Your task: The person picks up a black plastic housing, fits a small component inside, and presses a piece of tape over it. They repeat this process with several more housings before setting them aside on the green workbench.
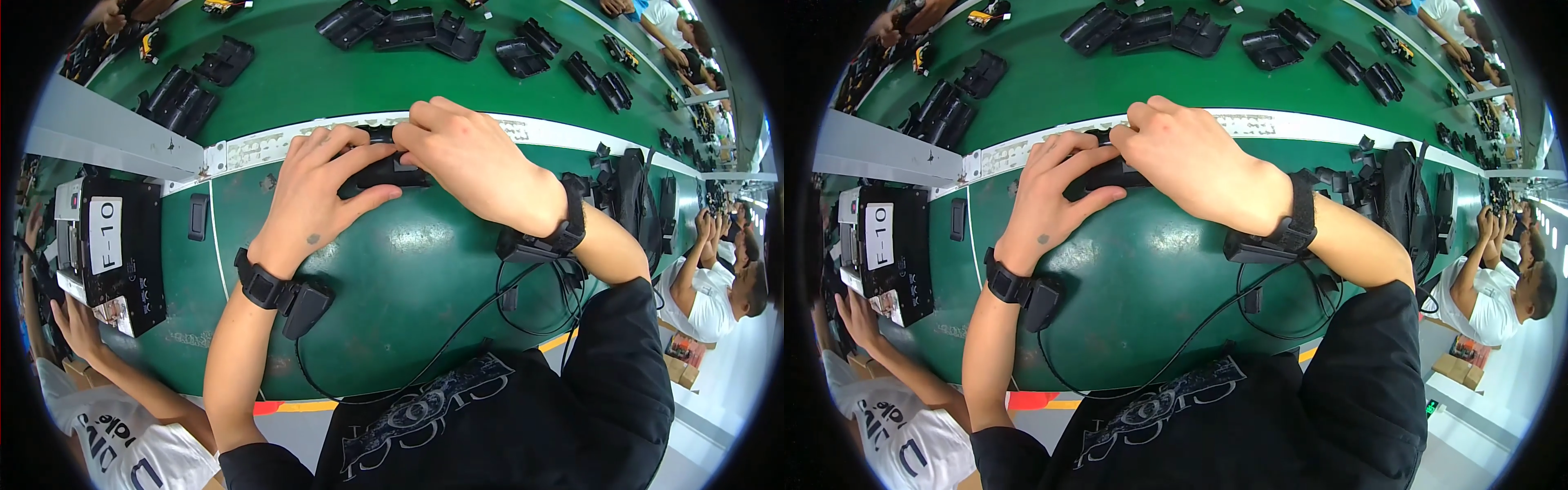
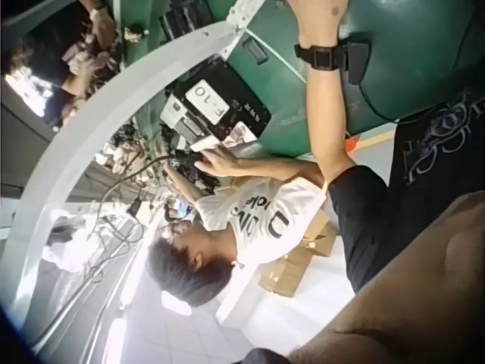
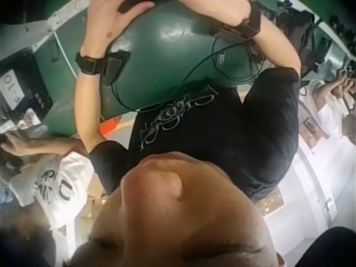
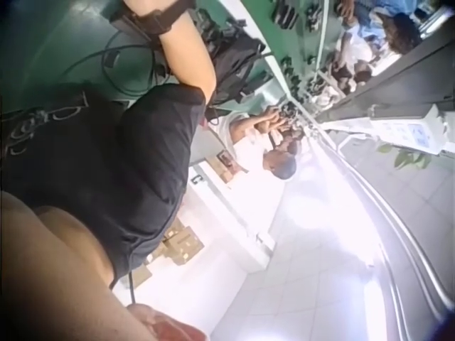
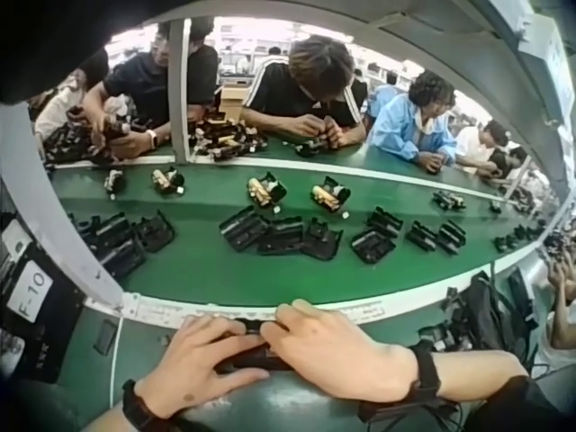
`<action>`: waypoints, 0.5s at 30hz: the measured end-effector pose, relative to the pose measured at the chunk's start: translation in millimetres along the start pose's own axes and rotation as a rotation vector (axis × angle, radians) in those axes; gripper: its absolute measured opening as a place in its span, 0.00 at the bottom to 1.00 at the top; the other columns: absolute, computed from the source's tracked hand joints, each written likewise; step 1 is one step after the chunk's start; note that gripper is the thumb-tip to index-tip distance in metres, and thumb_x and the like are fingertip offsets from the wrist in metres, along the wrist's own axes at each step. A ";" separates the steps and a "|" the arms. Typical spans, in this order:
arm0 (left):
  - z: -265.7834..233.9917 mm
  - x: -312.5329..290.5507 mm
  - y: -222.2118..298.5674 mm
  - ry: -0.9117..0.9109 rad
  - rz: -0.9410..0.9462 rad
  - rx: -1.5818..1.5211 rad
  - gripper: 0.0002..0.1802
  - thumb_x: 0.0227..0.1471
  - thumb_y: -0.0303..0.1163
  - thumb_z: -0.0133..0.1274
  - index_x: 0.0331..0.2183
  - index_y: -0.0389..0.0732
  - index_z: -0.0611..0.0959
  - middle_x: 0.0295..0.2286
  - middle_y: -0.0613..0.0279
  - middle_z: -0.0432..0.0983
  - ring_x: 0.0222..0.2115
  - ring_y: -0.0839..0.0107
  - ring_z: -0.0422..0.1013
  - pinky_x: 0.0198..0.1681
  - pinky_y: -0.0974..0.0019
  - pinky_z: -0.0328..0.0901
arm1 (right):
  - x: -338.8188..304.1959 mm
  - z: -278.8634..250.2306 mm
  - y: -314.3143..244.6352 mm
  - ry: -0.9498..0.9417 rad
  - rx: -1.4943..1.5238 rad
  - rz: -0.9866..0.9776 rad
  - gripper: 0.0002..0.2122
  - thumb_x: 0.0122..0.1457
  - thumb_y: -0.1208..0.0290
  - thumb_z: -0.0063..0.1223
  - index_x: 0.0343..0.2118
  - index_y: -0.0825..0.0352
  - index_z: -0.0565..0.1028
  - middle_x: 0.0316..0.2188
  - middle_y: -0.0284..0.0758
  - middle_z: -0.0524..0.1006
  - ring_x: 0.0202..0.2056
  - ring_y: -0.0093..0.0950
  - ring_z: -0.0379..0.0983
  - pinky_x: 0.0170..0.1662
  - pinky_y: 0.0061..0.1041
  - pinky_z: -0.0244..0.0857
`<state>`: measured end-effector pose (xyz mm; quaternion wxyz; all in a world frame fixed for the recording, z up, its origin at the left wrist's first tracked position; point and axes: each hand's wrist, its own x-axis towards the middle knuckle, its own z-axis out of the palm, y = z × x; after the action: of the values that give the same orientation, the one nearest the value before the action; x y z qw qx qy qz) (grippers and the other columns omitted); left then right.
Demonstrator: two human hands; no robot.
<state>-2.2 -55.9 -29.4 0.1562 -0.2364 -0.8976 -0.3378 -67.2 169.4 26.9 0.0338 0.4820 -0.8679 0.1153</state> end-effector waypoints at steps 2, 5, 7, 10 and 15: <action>1.8 0.0 -1.5 0.001 0.002 -0.002 0.25 0.50 0.48 0.72 0.47 0.46 0.89 0.40 0.67 0.77 0.41 0.63 0.71 0.47 0.58 0.63 | 1.7 0.7 0.4 -0.040 -0.023 0.005 0.07 0.61 0.72 0.64 0.35 0.68 0.77 0.34 0.39 0.76 0.40 0.40 0.75 0.42 0.40 0.72; 2.9 -0.7 -3.2 0.000 0.002 0.003 0.25 0.50 0.48 0.72 0.47 0.46 0.89 0.40 0.67 0.77 0.41 0.63 0.71 0.47 0.58 0.63 | 5.7 0.7 3.5 -0.081 0.003 -0.001 0.06 0.61 0.73 0.64 0.35 0.68 0.77 0.34 0.41 0.76 0.40 0.42 0.76 0.43 0.42 0.72; 1.7 0.7 -2.7 -0.013 0.003 0.001 0.26 0.50 0.46 0.72 0.48 0.46 0.88 0.40 0.66 0.77 0.42 0.63 0.72 0.48 0.58 0.62 | 8.0 0.4 6.1 -0.121 0.071 0.000 0.06 0.61 0.74 0.64 0.36 0.69 0.77 0.35 0.42 0.77 0.41 0.44 0.77 0.43 0.43 0.72; 0.5 1.0 0.4 -0.013 -0.017 -0.034 0.26 0.51 0.44 0.72 0.50 0.45 0.86 0.41 0.66 0.78 0.42 0.62 0.72 0.47 0.58 0.63 | 14.1 -4.3 4.5 -0.160 0.089 0.038 0.07 0.60 0.74 0.64 0.36 0.69 0.77 0.35 0.43 0.78 0.42 0.45 0.77 0.44 0.44 0.72; 3.5 2.0 3.8 0.165 -0.057 -0.161 0.27 0.52 0.39 0.72 0.52 0.44 0.83 0.40 0.63 0.79 0.39 0.59 0.75 0.44 0.57 0.66 | 13.7 1.0 3.7 -0.151 0.099 0.091 0.08 0.59 0.72 0.66 0.35 0.69 0.78 0.34 0.44 0.80 0.42 0.46 0.78 0.45 0.45 0.72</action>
<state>-2.3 -50.4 -29.0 0.2004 -0.1938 -0.8579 -0.4316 -77.5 159.7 27.6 -0.0610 0.4503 -0.8823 0.1227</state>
